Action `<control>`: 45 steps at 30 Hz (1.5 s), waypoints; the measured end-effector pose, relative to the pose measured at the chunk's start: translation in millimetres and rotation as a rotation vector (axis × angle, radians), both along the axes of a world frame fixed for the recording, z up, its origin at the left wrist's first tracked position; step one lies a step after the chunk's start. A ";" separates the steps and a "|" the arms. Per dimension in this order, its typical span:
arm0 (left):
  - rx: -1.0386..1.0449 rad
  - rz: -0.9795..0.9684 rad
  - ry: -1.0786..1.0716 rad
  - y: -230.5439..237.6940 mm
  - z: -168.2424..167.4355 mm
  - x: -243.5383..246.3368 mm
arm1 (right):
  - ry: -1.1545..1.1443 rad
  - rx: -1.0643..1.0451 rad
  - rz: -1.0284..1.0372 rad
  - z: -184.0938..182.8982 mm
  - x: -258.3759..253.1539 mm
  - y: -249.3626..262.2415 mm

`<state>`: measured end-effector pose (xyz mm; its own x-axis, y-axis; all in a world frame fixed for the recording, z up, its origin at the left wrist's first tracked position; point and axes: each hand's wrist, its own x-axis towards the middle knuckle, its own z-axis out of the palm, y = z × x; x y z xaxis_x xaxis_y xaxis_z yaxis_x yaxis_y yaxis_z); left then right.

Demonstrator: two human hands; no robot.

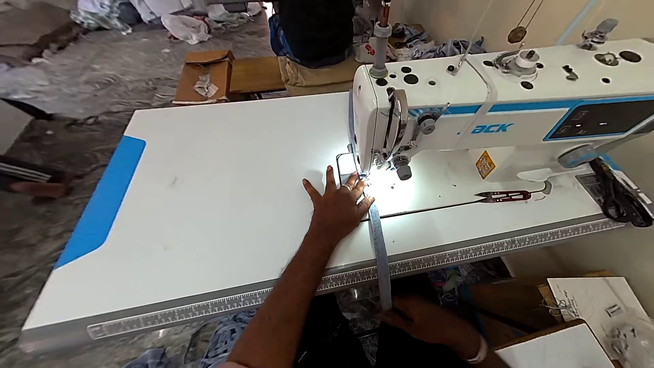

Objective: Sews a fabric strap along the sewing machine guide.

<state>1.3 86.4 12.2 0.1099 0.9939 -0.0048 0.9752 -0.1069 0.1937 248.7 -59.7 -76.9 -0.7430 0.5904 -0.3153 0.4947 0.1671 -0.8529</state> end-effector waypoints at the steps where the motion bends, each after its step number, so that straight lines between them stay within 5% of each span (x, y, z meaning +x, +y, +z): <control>1: -0.005 0.000 0.001 2.2 1.6 -0.8 | -0.105 0.004 0.026 24.9 12.1 10.3; 3: 0.000 -0.012 0.000 3.4 0.0 -1.3 | -0.226 0.068 -0.076 84.3 46.3 33.6; 6: 0.009 -0.018 -0.015 4.5 -0.5 -1.7 | -0.299 0.510 -0.519 151.3 96.0 70.6; 8: -0.010 -0.003 -0.018 6.3 1.2 -1.7 | -0.489 0.800 -0.754 156.1 119.0 102.1; 12: 0.001 0.021 -0.043 8.5 2.0 0.2 | -0.842 0.683 -0.634 135.5 139.6 141.5; 16: 0.102 -0.011 -0.067 -14.3 -3.3 3.5 | -0.501 0.746 -0.721 166.0 135.8 100.7; 18: 0.123 -0.093 -0.068 -43.8 -5.5 12.4 | -0.286 0.532 -0.576 147.9 113.6 64.7; 22: 0.120 -0.180 0.005 -87.4 -12.4 14.7 | -0.107 -0.094 -0.104 51.3 31.8 30.8; 28: 0.150 -0.164 -0.040 -90.3 -14.8 11.2 | 0.418 -0.131 -0.251 -13.3 -34.9 4.7; 45: 0.137 -0.201 -0.039 -93.9 -14.6 7.5 | 0.312 -0.153 -0.181 -29.1 -26.5 -22.5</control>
<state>8.8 -7.6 -2.4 0.3028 0.9433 0.1363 0.9239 -0.3256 0.2012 222.1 -82.2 -106.0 -0.7050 0.6846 -0.1852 0.2175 -0.0397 -0.9752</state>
